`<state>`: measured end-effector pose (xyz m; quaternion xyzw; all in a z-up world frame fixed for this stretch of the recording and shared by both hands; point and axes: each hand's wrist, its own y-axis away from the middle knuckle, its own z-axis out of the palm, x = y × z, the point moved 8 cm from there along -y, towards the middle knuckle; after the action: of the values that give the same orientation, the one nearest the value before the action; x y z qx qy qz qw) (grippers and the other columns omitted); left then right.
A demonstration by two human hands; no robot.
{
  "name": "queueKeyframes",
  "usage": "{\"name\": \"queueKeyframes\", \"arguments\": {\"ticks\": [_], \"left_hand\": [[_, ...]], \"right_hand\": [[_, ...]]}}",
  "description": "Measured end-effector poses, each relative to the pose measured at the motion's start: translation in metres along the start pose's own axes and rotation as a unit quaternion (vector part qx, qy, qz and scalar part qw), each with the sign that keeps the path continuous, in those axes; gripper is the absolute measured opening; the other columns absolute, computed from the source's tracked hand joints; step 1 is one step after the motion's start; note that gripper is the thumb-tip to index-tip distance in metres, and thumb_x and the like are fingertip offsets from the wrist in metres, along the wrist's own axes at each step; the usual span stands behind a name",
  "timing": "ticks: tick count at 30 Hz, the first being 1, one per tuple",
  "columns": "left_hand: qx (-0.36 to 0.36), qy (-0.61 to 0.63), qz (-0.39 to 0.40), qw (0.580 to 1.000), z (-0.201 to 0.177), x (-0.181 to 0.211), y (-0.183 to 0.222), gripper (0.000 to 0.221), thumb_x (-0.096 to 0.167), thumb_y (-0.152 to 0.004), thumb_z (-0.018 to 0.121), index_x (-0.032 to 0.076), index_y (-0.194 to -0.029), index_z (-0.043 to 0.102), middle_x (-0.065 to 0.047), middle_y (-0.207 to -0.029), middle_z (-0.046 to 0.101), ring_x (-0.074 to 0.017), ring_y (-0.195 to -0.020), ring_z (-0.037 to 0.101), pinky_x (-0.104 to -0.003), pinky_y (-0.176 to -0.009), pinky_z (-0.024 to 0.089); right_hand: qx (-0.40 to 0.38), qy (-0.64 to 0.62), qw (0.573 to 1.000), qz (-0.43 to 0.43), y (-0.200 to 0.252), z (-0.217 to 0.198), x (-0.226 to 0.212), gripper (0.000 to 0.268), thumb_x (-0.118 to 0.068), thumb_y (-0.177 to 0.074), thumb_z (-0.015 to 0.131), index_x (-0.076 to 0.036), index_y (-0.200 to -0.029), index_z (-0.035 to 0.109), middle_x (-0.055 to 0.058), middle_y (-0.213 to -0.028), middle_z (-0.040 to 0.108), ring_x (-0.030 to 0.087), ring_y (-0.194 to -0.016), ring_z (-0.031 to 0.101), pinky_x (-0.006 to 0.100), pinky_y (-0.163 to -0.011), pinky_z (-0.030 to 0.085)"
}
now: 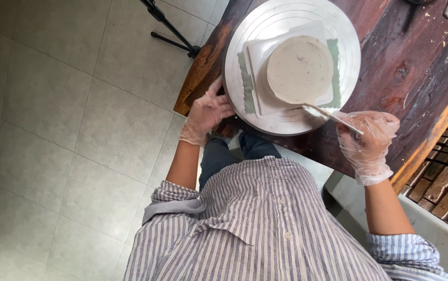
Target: Apply and smooth frosting on a small round cake using a scraper and palette knife.
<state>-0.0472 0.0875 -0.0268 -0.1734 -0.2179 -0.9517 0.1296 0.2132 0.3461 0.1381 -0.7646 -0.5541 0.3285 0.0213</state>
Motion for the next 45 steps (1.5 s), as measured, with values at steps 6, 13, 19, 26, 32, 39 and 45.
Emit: {"name": "queueKeyframes", "arguments": {"ticks": [6, 13, 19, 26, 32, 39, 45], "left_hand": [[0.080, 0.003, 0.060, 0.995, -0.001, 0.012, -0.004, 0.102, 0.003, -0.077, 0.052, 0.023, -0.167, 0.009, -0.025, -0.142, 0.055, -0.0382, -0.120, 0.063, -0.055, -0.104, 0.054], [0.056, -0.082, -0.020, 0.995, -0.022, -0.010, 0.001, 0.098, 0.000, -0.080, 0.053, 0.014, -0.168, 0.013, -0.030, -0.125, 0.061, -0.0407, -0.107, 0.066, -0.058, -0.100, 0.056], [0.125, -0.004, 0.191, 0.974, -0.001, 0.023, 0.000, 0.107, -0.001, -0.073, 0.051, 0.020, -0.168, 0.007, -0.027, -0.141, 0.052, -0.0362, -0.123, 0.065, -0.049, -0.108, 0.055], [0.097, -0.105, -0.075, 0.987, -0.019, -0.032, 0.000, 0.095, 0.007, -0.081, 0.053, 0.014, -0.165, 0.008, -0.026, -0.142, 0.051, -0.0418, -0.115, 0.065, -0.054, -0.096, 0.057], [0.061, -0.145, -0.006, 0.988, -0.016, 0.004, 0.002, 0.095, 0.004, -0.087, 0.053, 0.019, -0.168, 0.005, -0.031, -0.129, 0.060, -0.0396, -0.106, 0.065, -0.053, -0.093, 0.057], [0.097, -0.074, 0.097, 0.988, -0.019, 0.017, -0.007, 0.103, -0.002, -0.078, 0.051, 0.025, -0.167, 0.006, -0.026, -0.146, 0.049, -0.0283, -0.108, 0.064, -0.046, -0.095, 0.061], [0.060, -0.124, -0.067, 0.988, -0.008, -0.007, -0.001, 0.091, 0.003, -0.085, 0.051, 0.015, -0.166, 0.012, -0.029, -0.145, 0.049, -0.0366, -0.108, 0.068, -0.051, -0.093, 0.062]], "right_hand": [[-0.004, -0.005, 1.000, -0.019, -0.011, 0.004, -0.001, 0.017, -0.014, -0.100, 0.088, -0.020, -0.111, 0.076, -0.004, -0.096, 0.071, 0.016, -0.099, 0.068, 0.038, -0.101, 0.037], [-0.014, -0.014, 0.999, -0.036, -0.022, 0.006, -0.001, 0.017, -0.014, -0.100, 0.088, -0.021, -0.110, 0.075, -0.005, -0.097, 0.072, 0.017, -0.101, 0.068, 0.039, -0.100, 0.037], [-0.017, -0.002, 0.999, -0.035, -0.028, 0.009, 0.007, 0.015, -0.015, -0.102, 0.089, -0.022, -0.109, 0.077, -0.005, -0.095, 0.070, 0.016, -0.100, 0.067, 0.038, -0.102, 0.038], [-0.020, 0.007, 0.999, -0.047, -0.033, 0.011, 0.017, 0.015, -0.017, -0.104, 0.090, -0.021, -0.109, 0.077, -0.005, -0.094, 0.070, 0.015, -0.100, 0.068, 0.038, -0.101, 0.037], [-0.025, 0.014, 0.999, -0.038, -0.032, 0.009, 0.027, 0.013, -0.014, -0.101, 0.086, -0.021, -0.107, 0.077, -0.006, -0.098, 0.072, 0.014, -0.103, 0.067, 0.038, -0.106, 0.037], [-0.026, 0.022, 0.999, -0.038, -0.027, 0.002, 0.033, 0.014, -0.015, -0.103, 0.086, -0.023, -0.107, 0.076, -0.007, -0.099, 0.072, 0.014, -0.103, 0.066, 0.037, -0.105, 0.037], [-0.035, 0.019, 0.999, -0.028, -0.023, -0.004, 0.036, 0.015, -0.015, -0.100, 0.083, -0.024, -0.111, 0.078, -0.007, -0.100, 0.071, 0.013, -0.106, 0.066, 0.037, -0.107, 0.036]]}}
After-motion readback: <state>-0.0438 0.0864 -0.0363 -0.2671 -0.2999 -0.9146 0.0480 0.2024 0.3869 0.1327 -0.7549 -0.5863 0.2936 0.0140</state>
